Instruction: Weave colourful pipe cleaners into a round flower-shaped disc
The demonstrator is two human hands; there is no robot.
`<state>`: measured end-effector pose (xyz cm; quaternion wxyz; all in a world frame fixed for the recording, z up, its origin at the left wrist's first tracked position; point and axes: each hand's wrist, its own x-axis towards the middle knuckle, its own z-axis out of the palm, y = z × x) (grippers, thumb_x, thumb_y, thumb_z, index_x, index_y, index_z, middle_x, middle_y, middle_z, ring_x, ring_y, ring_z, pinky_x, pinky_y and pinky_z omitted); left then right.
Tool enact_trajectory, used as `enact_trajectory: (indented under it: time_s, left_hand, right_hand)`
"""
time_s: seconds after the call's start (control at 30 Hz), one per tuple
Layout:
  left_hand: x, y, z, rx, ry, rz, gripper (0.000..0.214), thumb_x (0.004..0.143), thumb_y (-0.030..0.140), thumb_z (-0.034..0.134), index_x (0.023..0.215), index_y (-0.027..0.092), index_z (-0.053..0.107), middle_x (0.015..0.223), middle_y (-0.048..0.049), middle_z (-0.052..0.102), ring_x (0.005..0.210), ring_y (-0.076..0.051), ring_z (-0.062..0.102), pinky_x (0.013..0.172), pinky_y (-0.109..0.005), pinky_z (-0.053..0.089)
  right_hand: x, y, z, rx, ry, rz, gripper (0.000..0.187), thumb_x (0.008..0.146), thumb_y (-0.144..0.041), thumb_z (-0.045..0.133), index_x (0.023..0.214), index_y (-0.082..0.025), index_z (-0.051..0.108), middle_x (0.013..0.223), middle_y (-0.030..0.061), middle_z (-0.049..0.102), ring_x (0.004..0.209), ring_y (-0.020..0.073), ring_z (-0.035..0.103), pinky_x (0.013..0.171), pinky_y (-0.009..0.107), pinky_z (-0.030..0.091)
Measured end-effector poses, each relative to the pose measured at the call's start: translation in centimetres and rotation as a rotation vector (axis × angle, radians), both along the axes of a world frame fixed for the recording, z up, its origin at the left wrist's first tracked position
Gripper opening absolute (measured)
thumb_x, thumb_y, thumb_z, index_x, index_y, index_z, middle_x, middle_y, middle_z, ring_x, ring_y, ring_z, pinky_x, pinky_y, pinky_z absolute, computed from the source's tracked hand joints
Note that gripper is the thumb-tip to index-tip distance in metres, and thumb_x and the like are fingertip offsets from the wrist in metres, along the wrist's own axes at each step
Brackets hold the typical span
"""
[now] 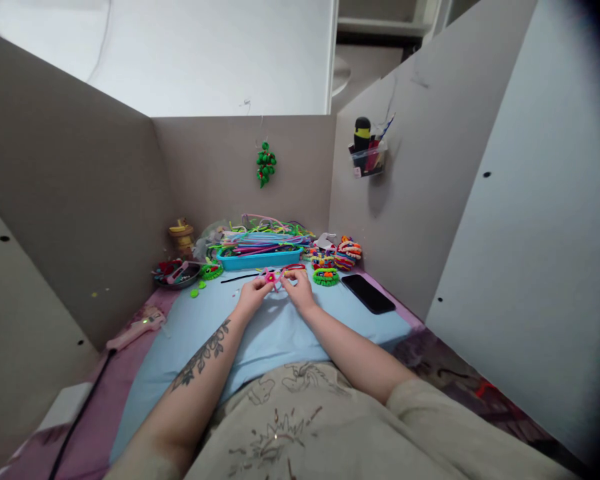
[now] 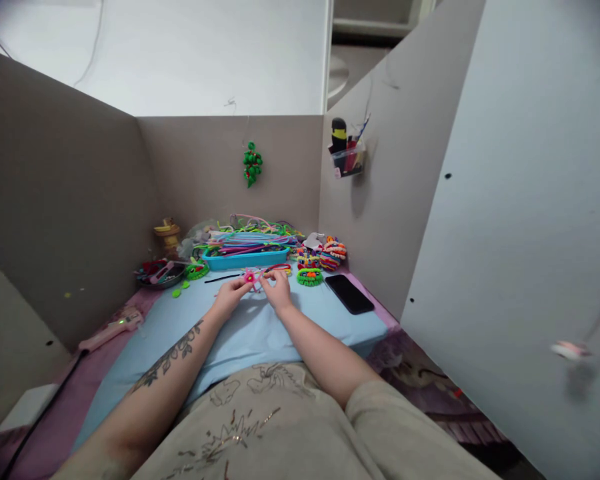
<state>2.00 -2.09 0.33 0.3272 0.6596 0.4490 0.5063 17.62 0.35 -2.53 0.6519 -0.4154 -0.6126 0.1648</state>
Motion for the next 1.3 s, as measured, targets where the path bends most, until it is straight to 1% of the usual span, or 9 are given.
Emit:
enact_trajectory:
  time_s: [0.07,0.2,0.37,0.5,0.67,0.8,0.93,1.1,1.3]
  left_hand:
    - [-0.1,0.1,-0.1,-0.016,-0.025,0.025,0.033,0.069,0.045,0.064,0.062,0.013,0.063,0.051,0.0032,0.048,0.052,-0.010,0.039,0.052,-0.023,0.028]
    - [-0.1,0.3,-0.2,-0.043,-0.060,0.045,0.032,0.067,0.045,0.065,0.063,0.013,0.064,0.050,0.0032,0.048,0.053,-0.011,0.039,0.053,-0.024,0.027]
    - [0.0,0.1,-0.1,-0.059,-0.076,0.029,0.035,0.064,0.048,0.068,0.064,0.013,0.066,0.054,0.0012,0.054,0.056,-0.013,0.045,0.057,-0.025,0.032]
    - [0.1,-0.1,0.0,-0.051,-0.073,0.007,0.035,0.064,0.048,0.068,0.066,0.013,0.067,0.057,0.0004,0.058,0.059,-0.014,0.048,0.060,-0.026,0.035]
    - [0.0,-0.1,0.1,-0.017,-0.047,-0.033,0.031,0.066,0.045,0.066,0.066,0.014,0.066,0.060,0.0002,0.059,0.060,-0.014,0.050,0.062,-0.025,0.037]
    - [0.0,-0.2,0.3,0.007,-0.002,-0.074,0.032,0.068,0.046,0.065,0.066,0.014,0.066,0.060,0.0001,0.059,0.060,-0.013,0.050,0.060,-0.025,0.037]
    - [0.1,-0.4,0.6,0.036,0.042,-0.077,0.031,0.069,0.044,0.065,0.068,0.013,0.067,0.061,0.0002,0.059,0.059,-0.013,0.048,0.058,-0.024,0.035]
    - [0.3,-0.3,0.4,0.068,0.074,-0.039,0.028,0.067,0.042,0.065,0.067,0.014,0.067,0.060,0.0005,0.057,0.058,-0.012,0.045,0.056,-0.024,0.033]
    - [0.2,-0.2,0.3,0.049,0.076,-0.034,0.033,0.066,0.045,0.066,0.059,0.014,0.062,0.053,0.0018,0.051,0.054,-0.012,0.042,0.053,-0.024,0.030]
  right_hand:
    - [0.0,-0.7,0.5,0.063,-0.037,-0.031,0.009,0.075,-0.027,0.060,0.078,-0.020,0.064,0.087,0.0057,0.061,0.082,0.0191,0.055,0.081,0.035,0.045]
    - [-0.2,-1.8,1.1,0.166,-0.145,-0.006,0.010,0.079,-0.026,0.059,0.079,-0.022,0.068,0.087,0.0053,0.066,0.090,0.0200,0.057,0.088,0.036,0.044]
    - [-0.4,-2.0,1.1,0.199,-0.219,-0.002,0.013,0.080,-0.024,0.058,0.080,-0.024,0.071,0.086,0.0050,0.071,0.085,0.0203,0.060,0.086,0.037,0.043]
    - [-0.4,-1.8,1.1,0.175,-0.235,-0.004,0.012,0.079,-0.023,0.060,0.078,-0.024,0.072,0.084,0.0041,0.072,0.084,0.0201,0.061,0.087,0.038,0.043]
    - [-0.2,-1.2,0.8,0.098,-0.204,0.003,0.008,0.076,-0.024,0.065,0.077,-0.025,0.073,0.086,0.0040,0.068,0.090,0.0200,0.059,0.089,0.037,0.042]
    - [0.0,-0.3,0.2,0.017,-0.144,0.002,0.010,0.074,-0.029,0.065,0.074,-0.023,0.073,0.093,0.0055,0.063,0.094,0.0205,0.056,0.085,0.036,0.044]
    - [0.2,0.3,-0.2,-0.036,-0.121,0.044,0.011,0.073,-0.031,0.066,0.070,-0.022,0.071,0.095,0.0050,0.060,0.092,0.0186,0.056,0.081,0.033,0.045]
    - [0.2,0.2,-0.2,-0.059,-0.118,0.064,0.010,0.070,-0.027,0.066,0.065,-0.019,0.068,0.094,0.0052,0.053,0.091,0.0187,0.055,0.080,0.032,0.046]
    - [-0.1,-0.2,0.0,-0.037,-0.160,0.070,0.008,0.071,-0.023,0.065,0.064,-0.020,0.067,0.087,0.0033,0.049,0.092,0.0186,0.053,0.085,0.032,0.043]
